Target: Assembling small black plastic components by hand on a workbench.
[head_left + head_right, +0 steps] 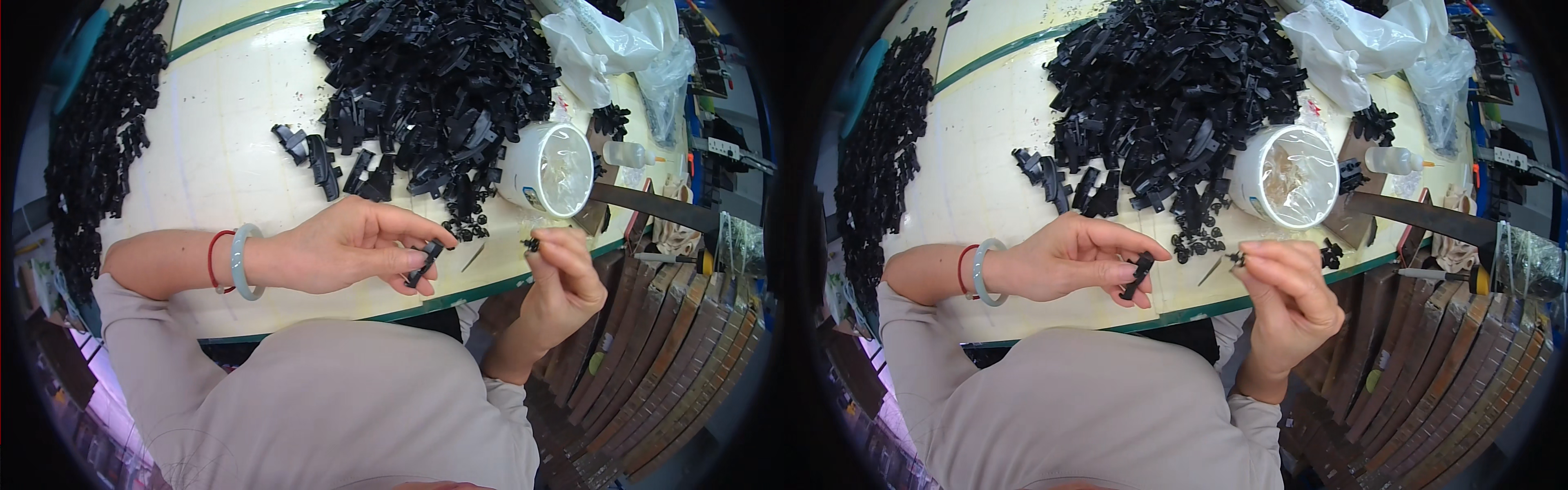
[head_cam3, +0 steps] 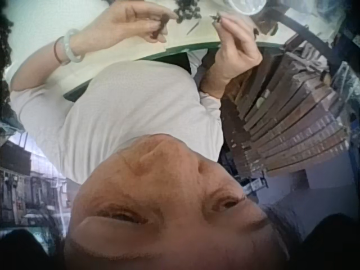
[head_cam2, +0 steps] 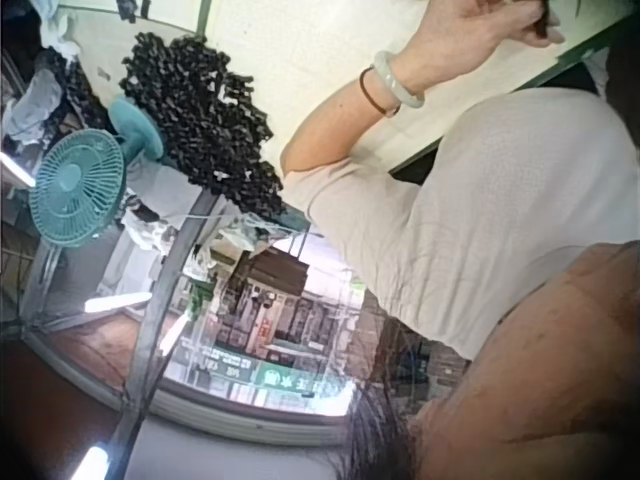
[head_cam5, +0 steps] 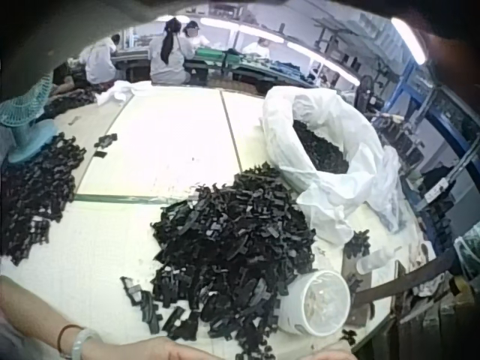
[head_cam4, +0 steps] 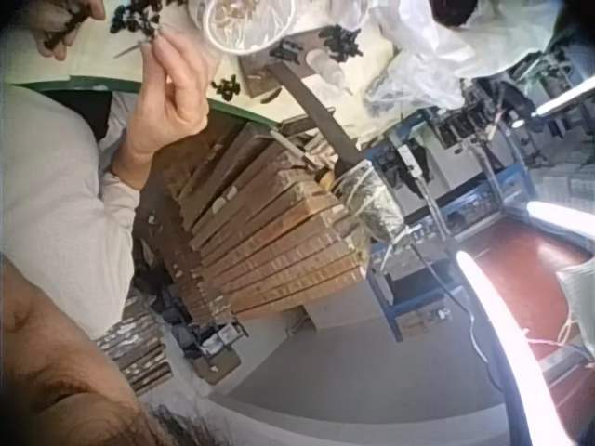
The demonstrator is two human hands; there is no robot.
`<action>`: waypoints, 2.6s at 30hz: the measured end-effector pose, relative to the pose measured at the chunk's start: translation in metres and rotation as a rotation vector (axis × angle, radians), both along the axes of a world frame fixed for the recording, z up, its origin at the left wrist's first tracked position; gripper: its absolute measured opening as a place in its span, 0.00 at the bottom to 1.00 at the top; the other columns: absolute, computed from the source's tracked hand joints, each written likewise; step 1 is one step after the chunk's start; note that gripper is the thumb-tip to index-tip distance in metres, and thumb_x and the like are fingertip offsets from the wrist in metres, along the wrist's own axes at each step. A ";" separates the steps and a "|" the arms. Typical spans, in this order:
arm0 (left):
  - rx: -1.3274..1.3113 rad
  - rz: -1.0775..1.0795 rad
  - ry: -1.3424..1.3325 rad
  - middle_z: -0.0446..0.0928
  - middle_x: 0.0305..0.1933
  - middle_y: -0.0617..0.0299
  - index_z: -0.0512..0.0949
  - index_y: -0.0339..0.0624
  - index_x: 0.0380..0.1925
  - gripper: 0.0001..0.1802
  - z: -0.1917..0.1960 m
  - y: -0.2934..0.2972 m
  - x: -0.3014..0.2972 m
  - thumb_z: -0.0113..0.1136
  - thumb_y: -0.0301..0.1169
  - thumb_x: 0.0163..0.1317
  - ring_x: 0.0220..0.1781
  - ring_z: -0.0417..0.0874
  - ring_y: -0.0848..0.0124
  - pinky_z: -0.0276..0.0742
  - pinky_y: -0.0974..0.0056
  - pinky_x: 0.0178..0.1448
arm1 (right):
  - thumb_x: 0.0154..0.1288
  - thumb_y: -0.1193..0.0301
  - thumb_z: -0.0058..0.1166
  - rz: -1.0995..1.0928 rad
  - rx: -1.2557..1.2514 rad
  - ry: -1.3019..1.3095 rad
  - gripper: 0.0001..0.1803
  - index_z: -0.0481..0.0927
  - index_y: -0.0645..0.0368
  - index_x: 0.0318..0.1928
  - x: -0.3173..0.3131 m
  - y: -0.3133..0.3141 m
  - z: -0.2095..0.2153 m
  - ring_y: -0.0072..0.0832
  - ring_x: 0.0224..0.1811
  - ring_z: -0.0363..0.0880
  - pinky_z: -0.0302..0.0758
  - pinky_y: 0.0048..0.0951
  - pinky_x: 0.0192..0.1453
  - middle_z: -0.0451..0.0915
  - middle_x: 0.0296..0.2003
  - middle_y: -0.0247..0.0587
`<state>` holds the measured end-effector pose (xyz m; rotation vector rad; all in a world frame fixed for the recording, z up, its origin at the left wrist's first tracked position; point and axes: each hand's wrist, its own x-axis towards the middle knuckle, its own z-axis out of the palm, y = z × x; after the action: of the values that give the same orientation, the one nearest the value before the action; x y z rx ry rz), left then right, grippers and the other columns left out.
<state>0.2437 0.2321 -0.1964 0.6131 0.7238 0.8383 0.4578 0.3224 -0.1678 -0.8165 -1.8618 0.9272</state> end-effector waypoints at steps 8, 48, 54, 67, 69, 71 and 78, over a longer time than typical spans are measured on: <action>-0.075 0.050 -0.076 0.80 0.45 0.54 0.71 0.34 0.54 0.17 -0.007 0.000 0.003 0.51 0.27 0.66 0.45 0.81 0.73 0.78 0.71 0.49 | 0.43 0.87 0.63 0.112 -0.128 -0.017 0.11 0.81 0.65 0.31 -0.010 -0.027 -0.019 0.32 0.34 0.78 0.74 0.25 0.39 0.82 0.32 0.45; -0.095 0.065 -0.037 0.81 0.42 0.55 0.73 0.33 0.50 0.14 -0.009 -0.003 0.006 0.54 0.23 0.63 0.41 0.82 0.74 0.79 0.70 0.47 | 0.40 0.88 0.63 -0.041 0.132 -0.122 0.13 0.82 0.64 0.31 0.000 0.019 0.005 0.28 0.34 0.74 0.70 0.22 0.40 0.83 0.31 0.42; -0.065 0.091 -0.075 0.80 0.42 0.56 0.73 0.33 0.50 0.15 -0.013 -0.003 0.009 0.53 0.25 0.65 0.42 0.82 0.73 0.79 0.70 0.46 | 0.42 0.87 0.63 0.103 -0.046 -0.055 0.12 0.82 0.64 0.30 -0.009 -0.013 -0.011 0.28 0.32 0.74 0.70 0.21 0.36 0.83 0.31 0.42; -0.044 0.085 -0.106 0.80 0.43 0.55 0.72 0.32 0.51 0.16 -0.015 -0.005 0.008 0.53 0.24 0.64 0.43 0.82 0.73 0.79 0.70 0.47 | 0.43 0.83 0.65 0.240 -0.009 -0.103 0.11 0.83 0.61 0.32 -0.016 -0.024 -0.019 0.28 0.32 0.74 0.70 0.22 0.36 0.83 0.33 0.39; -0.047 0.087 -0.106 0.80 0.43 0.55 0.72 0.32 0.51 0.16 -0.014 -0.004 0.008 0.54 0.24 0.64 0.43 0.82 0.73 0.79 0.70 0.47 | 0.41 0.86 0.64 0.237 -0.017 -0.120 0.12 0.81 0.62 0.30 -0.017 -0.024 -0.019 0.28 0.32 0.74 0.70 0.23 0.37 0.82 0.31 0.41; -0.049 0.093 -0.100 0.80 0.42 0.55 0.72 0.32 0.51 0.15 -0.015 -0.004 0.008 0.54 0.24 0.64 0.41 0.82 0.73 0.80 0.70 0.46 | 0.42 0.86 0.64 0.237 -0.014 -0.120 0.12 0.81 0.62 0.30 -0.018 -0.024 -0.020 0.28 0.32 0.74 0.70 0.23 0.37 0.82 0.30 0.41; -0.038 0.123 -0.082 0.80 0.41 0.56 0.74 0.32 0.48 0.14 -0.015 -0.006 0.008 0.55 0.25 0.63 0.38 0.83 0.74 0.80 0.71 0.44 | 0.44 0.81 0.65 0.302 0.175 -0.224 0.16 0.83 0.60 0.38 -0.015 -0.022 -0.023 0.31 0.38 0.73 0.72 0.27 0.37 0.80 0.38 0.38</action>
<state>0.2513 0.2258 -0.2111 0.5014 0.7059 0.9556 0.4433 0.3004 -0.1908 -0.5588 -2.2709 0.8654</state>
